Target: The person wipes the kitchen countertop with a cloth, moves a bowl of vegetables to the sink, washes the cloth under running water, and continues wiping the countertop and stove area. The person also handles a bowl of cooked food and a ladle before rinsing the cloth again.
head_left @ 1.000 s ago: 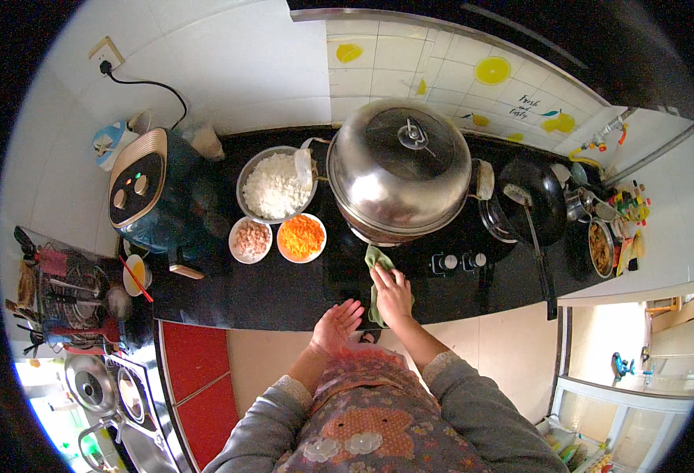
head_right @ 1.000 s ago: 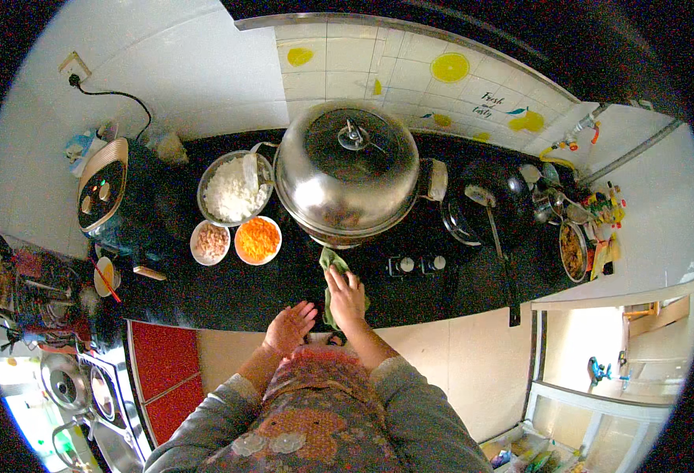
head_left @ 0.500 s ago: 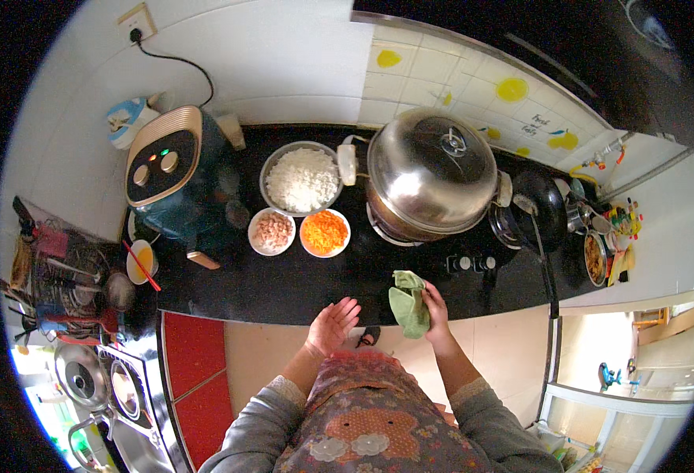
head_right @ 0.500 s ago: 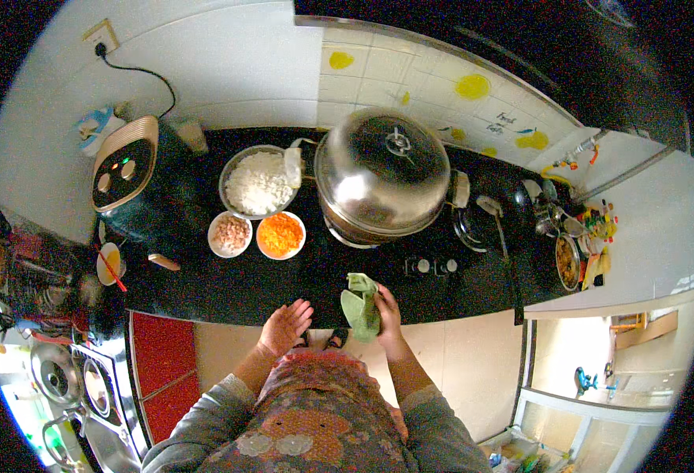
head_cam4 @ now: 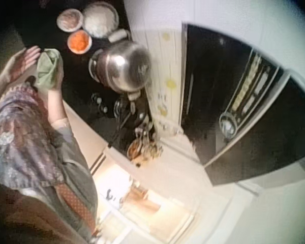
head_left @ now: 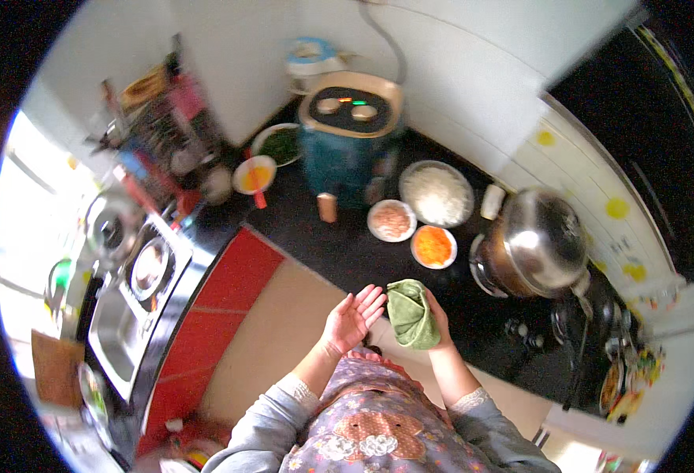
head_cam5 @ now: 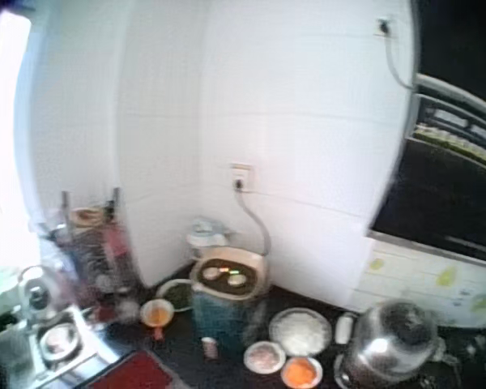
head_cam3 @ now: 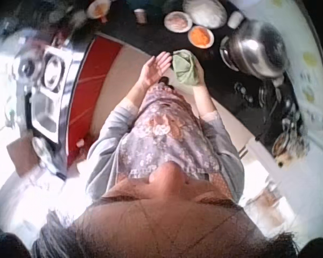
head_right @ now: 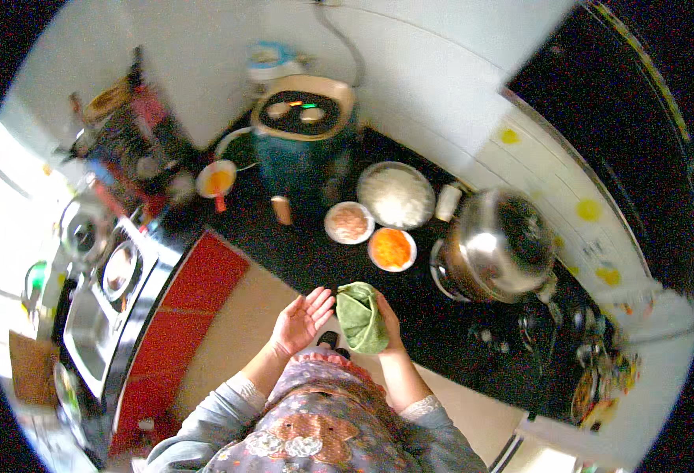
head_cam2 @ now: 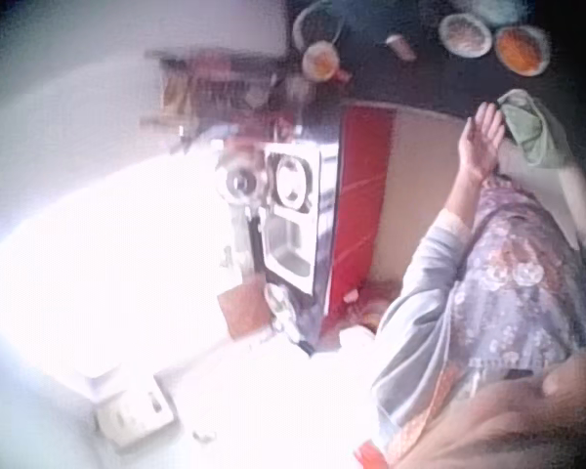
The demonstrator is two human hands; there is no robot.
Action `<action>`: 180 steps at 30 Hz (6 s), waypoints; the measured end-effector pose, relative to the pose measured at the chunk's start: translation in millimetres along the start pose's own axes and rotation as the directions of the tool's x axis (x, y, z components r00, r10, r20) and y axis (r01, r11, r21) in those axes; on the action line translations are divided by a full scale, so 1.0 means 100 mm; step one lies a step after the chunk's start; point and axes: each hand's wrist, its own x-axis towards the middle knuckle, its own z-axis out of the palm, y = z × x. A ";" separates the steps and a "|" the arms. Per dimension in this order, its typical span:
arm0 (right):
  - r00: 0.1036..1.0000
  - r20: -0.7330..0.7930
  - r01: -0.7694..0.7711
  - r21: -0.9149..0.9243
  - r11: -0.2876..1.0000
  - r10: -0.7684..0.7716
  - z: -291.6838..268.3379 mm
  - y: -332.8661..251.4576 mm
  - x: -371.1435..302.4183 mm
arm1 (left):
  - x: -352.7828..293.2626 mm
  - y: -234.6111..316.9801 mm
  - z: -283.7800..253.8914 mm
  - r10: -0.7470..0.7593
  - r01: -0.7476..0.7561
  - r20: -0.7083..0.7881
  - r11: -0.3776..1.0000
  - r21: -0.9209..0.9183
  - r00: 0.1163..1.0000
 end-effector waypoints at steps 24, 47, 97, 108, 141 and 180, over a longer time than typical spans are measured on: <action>0.686 0.233 -0.613 -0.324 0.720 0.689 2.10 4.03 0.60 | -3.87 1.93 -1.31 0.801 -0.860 -0.313 0.475 -0.188 0.511; 0.764 0.538 0.637 -0.539 -0.551 0.357 3.67 6.15 1.75 | -5.12 4.16 -1.97 0.852 -0.980 -0.488 0.192 -0.052 0.192; 0.776 0.349 -0.453 -0.272 0.849 0.525 8.51 8.37 2.34 | -6.71 8.64 -0.62 0.914 -0.338 0.362 -0.405 0.850 -0.185; 0.813 0.372 -0.272 -0.436 0.858 0.448 8.60 8.81 3.22 | -6.51 9.22 -0.27 0.848 0.299 0.524 -0.480 0.825 -0.084; 0.768 0.415 -0.348 -0.370 0.862 0.488 8.74 8.69 3.10 | -6.66 9.14 -0.04 0.818 0.764 0.570 -0.416 0.493 0.078; 0.743 0.466 -0.304 -0.404 0.863 0.480 8.51 8.19 2.73 | -6.59 8.81 -0.36 0.974 -0.296 0.210 -0.225 0.928 -0.082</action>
